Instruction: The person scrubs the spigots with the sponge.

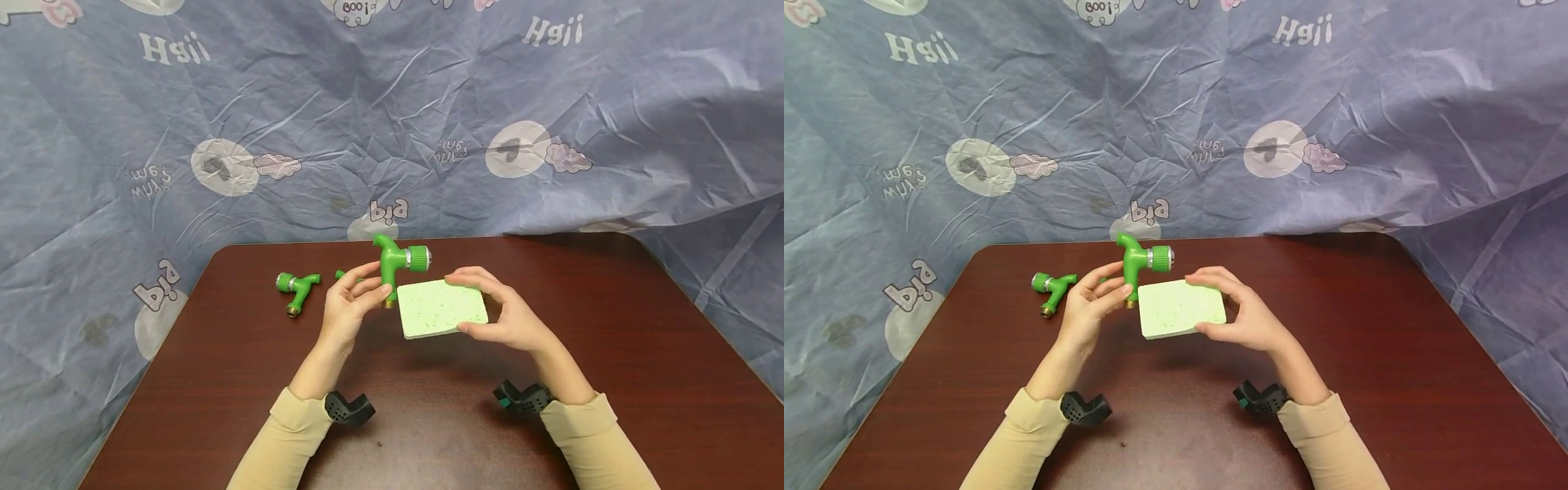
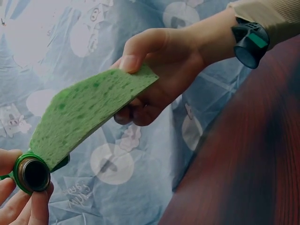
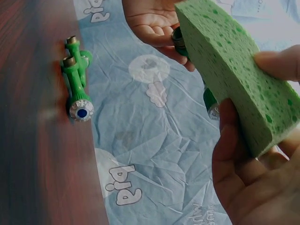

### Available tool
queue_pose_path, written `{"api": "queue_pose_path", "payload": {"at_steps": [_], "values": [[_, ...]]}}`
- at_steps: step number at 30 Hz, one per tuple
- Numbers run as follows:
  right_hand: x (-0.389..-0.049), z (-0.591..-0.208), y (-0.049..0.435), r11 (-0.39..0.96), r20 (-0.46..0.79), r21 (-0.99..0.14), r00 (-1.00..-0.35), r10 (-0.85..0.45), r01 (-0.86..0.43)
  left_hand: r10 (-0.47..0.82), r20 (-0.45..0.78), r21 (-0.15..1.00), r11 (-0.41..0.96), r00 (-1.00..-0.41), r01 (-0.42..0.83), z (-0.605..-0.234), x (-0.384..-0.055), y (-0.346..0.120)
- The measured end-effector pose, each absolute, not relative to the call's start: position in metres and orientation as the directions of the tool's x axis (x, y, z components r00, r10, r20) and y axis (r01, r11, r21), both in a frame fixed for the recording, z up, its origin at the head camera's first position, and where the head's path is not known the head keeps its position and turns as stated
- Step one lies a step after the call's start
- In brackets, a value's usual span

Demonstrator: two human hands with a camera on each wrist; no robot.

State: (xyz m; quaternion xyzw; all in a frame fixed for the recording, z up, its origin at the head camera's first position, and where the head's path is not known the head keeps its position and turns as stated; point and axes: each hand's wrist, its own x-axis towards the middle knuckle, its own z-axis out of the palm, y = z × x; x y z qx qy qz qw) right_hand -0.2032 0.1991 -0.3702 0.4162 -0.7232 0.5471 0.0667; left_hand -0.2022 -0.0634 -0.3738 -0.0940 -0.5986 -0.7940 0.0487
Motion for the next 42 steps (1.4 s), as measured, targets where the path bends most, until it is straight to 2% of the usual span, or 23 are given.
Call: {"api": "queue_pose_path", "payload": {"at_steps": [7, 13, 20, 25, 33, 42], "values": [[-0.205, -0.363, 0.216, 0.011, 0.593, -0.707, -0.602, -0.534, -0.707, -0.016, 0.191, 0.944, -0.271, -0.981, 0.188, -0.378, -0.207, -0.060], [-0.208, -0.358, 0.233, -0.116, 0.653, -0.711, -0.590, -0.474, -0.694, -0.043, 0.124, 0.956, -0.263, -0.991, 0.131, -0.390, -0.214, -0.056], [-0.210, -0.357, 0.242, -0.161, 0.652, -0.745, -0.657, -0.379, -0.647, -0.034, 0.047, 0.967, -0.250, -0.998, 0.054, -0.416, -0.226, -0.053], [-0.209, -0.357, 0.241, -0.205, 0.657, -0.749, -0.667, -0.351, -0.630, -0.035, -0.009, 0.978, -0.207, -0.999, -0.001, -0.438, -0.236, -0.050], [-0.208, -0.357, 0.240, -0.226, 0.663, -0.746, -0.668, -0.338, -0.626, -0.017, -0.014, 0.993, -0.116, -1.000, -0.012, -0.453, -0.236, -0.046], [-0.207, -0.355, 0.239, -0.227, 0.667, -0.743, -0.663, -0.341, -0.630, -0.057, 0.053, 0.999, -0.002, -0.997, 0.053, -0.477, -0.249, -0.040]]}}
